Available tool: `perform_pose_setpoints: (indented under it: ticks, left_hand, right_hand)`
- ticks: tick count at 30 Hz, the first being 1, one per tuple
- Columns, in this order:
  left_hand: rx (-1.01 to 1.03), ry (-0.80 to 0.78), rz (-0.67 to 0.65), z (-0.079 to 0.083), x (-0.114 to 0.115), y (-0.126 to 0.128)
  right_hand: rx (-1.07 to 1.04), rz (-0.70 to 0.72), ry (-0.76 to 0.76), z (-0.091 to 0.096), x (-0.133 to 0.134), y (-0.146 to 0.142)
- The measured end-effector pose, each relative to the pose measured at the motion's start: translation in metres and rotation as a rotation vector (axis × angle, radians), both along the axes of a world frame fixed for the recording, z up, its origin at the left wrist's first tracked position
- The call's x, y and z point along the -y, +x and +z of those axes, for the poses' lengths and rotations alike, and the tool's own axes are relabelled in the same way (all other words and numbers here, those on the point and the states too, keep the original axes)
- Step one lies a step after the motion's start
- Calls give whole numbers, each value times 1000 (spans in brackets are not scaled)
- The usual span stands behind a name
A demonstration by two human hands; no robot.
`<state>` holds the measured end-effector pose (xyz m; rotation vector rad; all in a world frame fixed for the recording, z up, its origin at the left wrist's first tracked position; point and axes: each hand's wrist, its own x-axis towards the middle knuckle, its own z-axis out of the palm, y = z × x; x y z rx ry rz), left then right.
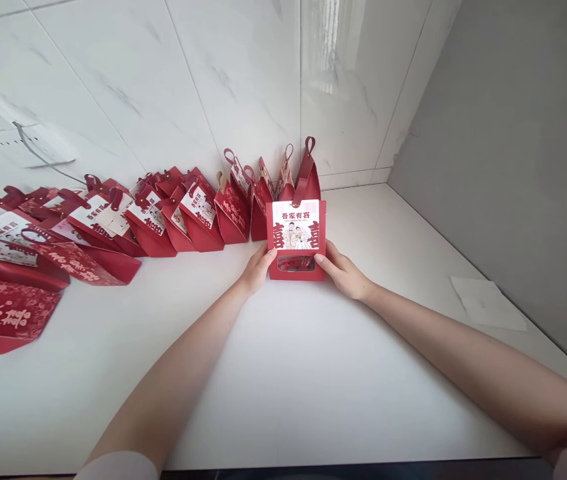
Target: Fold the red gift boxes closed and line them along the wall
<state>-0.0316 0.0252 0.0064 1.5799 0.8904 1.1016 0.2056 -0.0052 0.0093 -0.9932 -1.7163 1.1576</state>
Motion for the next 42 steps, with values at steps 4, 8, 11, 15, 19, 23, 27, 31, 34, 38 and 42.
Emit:
perform_pose_setpoints:
  ticks: [4, 8, 11, 15, 19, 23, 27, 31, 34, 38, 42]
  left_hand:
    - [-3, 6, 4, -1, 0, 0]
    - [-2, 9, -2, -1, 0, 1]
    - [-5, 10, -2, -1, 1, 2]
    - [-7, 23, 2, 0, 1, 3]
    - [-20, 17, 9, 0, 1, 3]
    - [-48, 29, 23, 1, 2, 3]
    - [-71, 31, 34, 2, 3, 4]
    - [-78, 33, 38, 2, 3, 4]
    - [-77, 32, 42, 2, 3, 4]
    - [-68, 36, 32, 3, 4, 5]
    - [-64, 38, 29, 2, 3, 5]
  right_hand:
    - [-7, -1, -5, 0, 0, 0]
    - [-2, -9, -4, -2, -1, 0]
    - [2, -10, 0, -3, -1, 0]
    - [5, -3, 0, -3, -1, 0]
    - [7, -2, 0, -2, -1, 1]
    - [6, -3, -9, -1, -1, 1]
    - [7, 4, -15, 0, -1, 1]
    - [8, -3, -6, 0, 0, 1]
    - [5, 1, -9, -1, -1, 0]
    - [0, 1, -10, 0, -1, 0]
    - [-2, 6, -17, 1, 0, 0]
